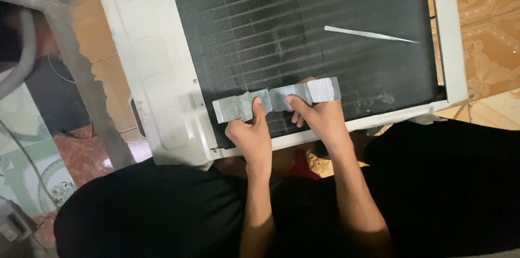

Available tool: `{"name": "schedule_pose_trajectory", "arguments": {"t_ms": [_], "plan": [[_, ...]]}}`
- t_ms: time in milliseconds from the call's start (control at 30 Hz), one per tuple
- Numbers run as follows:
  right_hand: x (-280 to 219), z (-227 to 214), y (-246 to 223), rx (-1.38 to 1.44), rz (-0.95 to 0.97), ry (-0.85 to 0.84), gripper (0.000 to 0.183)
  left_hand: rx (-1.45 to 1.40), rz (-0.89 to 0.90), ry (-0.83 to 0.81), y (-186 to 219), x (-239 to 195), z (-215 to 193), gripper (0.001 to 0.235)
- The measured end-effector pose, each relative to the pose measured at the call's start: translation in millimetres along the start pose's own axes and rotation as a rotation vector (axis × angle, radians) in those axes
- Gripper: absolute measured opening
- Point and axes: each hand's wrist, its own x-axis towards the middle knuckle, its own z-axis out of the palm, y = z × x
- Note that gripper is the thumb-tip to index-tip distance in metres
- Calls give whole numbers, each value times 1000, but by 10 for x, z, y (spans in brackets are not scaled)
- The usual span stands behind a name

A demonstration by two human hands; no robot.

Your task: The person scrubs a black mesh screen with two rectangular abrasive pads, then uses a thin metal tool to scrape the surface. The person alternates between scrubbing and scraping across different areas of the screen.

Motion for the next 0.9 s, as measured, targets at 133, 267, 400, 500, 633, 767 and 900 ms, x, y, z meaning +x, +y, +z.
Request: {"name": "schedule_pose_trajectory", "arguments": {"t_ms": [133,267,400,500,633,767,900], "plan": [[-56,-14,-80,-31,8,6,16,-1,-8,-13,35,-41,-45,65],[-88,-22,-81,-49,10,17,15,-12,5,-6,-10,-77,-55,60],[-137,-27,-221,-30,35,-1,16,-17,-1,-14,-88,-107,-96,58],[-175,-21,-307,-64,30,8,23,8,4,-21,-148,-112,-93,60],[-243,-38,-354,-90,22,12,27,-15,32,-40,-66,-135,-131,60],[-251,-37,-262,-65,27,14,15,-14,-18,-28,-86,-161,-146,62],[-264,-51,-160,-106,-54,15,10,6,-13,-37,-150,-181,-132,60]]}}
